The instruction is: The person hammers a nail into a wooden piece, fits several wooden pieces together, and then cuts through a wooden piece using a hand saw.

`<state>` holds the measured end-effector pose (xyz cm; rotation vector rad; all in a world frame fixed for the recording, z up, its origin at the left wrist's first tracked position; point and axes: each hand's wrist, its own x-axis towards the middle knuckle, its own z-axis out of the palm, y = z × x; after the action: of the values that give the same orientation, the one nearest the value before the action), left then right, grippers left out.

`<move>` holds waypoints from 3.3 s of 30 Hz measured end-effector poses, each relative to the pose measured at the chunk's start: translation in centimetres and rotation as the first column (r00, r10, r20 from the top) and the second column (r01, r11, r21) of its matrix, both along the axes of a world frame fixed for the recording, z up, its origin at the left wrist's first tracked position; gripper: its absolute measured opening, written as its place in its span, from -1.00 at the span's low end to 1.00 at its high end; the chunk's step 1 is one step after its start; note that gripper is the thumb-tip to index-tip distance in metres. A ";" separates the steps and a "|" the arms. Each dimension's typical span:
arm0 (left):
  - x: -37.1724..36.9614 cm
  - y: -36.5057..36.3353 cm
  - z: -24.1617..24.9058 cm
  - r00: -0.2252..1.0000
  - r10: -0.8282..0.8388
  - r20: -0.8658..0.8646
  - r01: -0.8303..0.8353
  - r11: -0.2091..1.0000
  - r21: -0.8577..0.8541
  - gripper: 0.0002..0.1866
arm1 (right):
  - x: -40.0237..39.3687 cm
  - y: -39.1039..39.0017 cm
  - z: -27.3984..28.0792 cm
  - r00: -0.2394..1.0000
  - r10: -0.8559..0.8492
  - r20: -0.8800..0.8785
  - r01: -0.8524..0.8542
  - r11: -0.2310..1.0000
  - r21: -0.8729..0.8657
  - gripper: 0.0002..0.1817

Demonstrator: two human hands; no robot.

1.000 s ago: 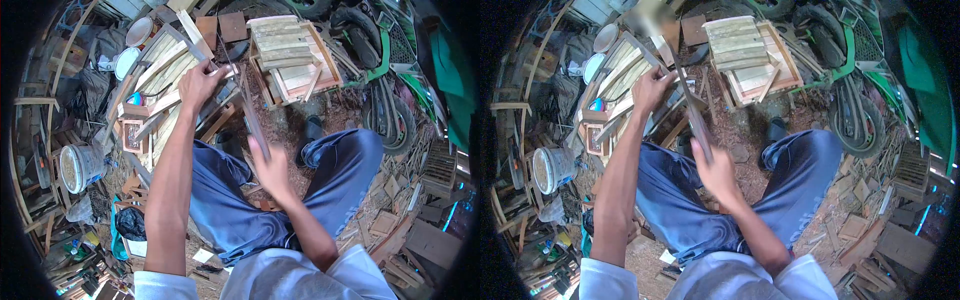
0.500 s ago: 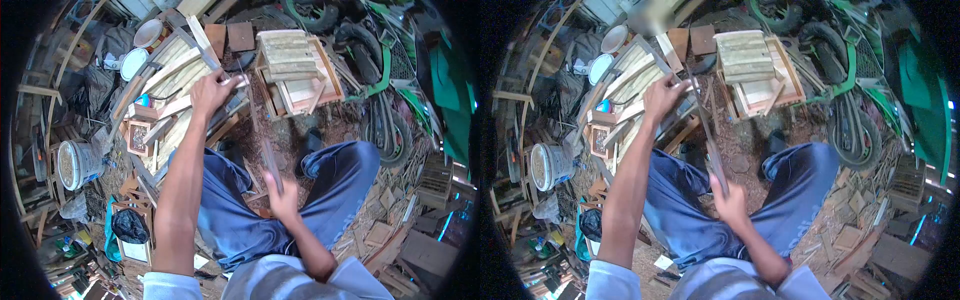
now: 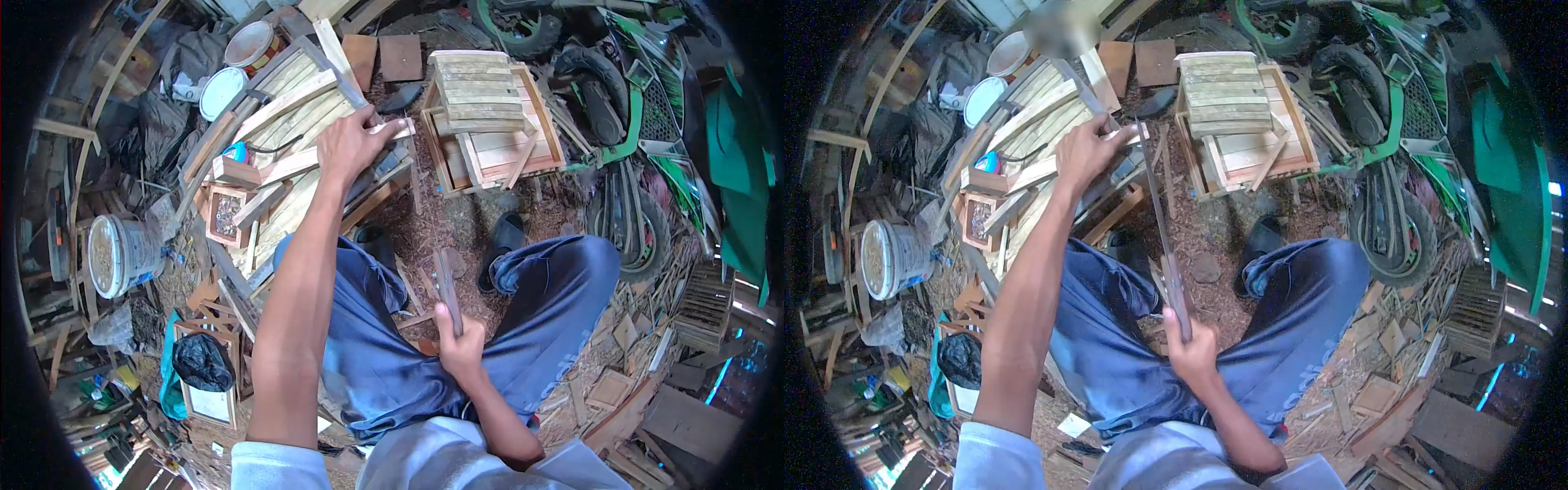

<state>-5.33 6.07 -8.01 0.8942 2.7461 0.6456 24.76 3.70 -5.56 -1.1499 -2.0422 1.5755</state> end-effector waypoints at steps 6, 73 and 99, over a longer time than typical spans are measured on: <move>0.3 1.1 -0.3 0.997 0.072 -0.021 -0.070 0.996 0.058 -0.38 | -5.7 3.2 -2.3 1.000 -0.006 0.028 0.003 0.994 0.109 -0.48; -2.1 1.1 -2.8 0.957 0.075 -0.281 -0.052 0.995 0.090 -0.64 | -6.3 4.7 -1.2 0.997 0.035 0.065 -0.039 0.998 0.057 -0.41; -2.3 1.7 -2.9 0.952 0.096 -0.291 -0.070 0.993 0.096 -0.65 | -8.4 5.6 0.6 0.996 0.073 0.049 -0.076 0.995 0.071 -0.37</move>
<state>-7.60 7.81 -10.87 0.9688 3.0567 0.6995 16.32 9.29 -4.99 -1.1056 -2.1772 1.5083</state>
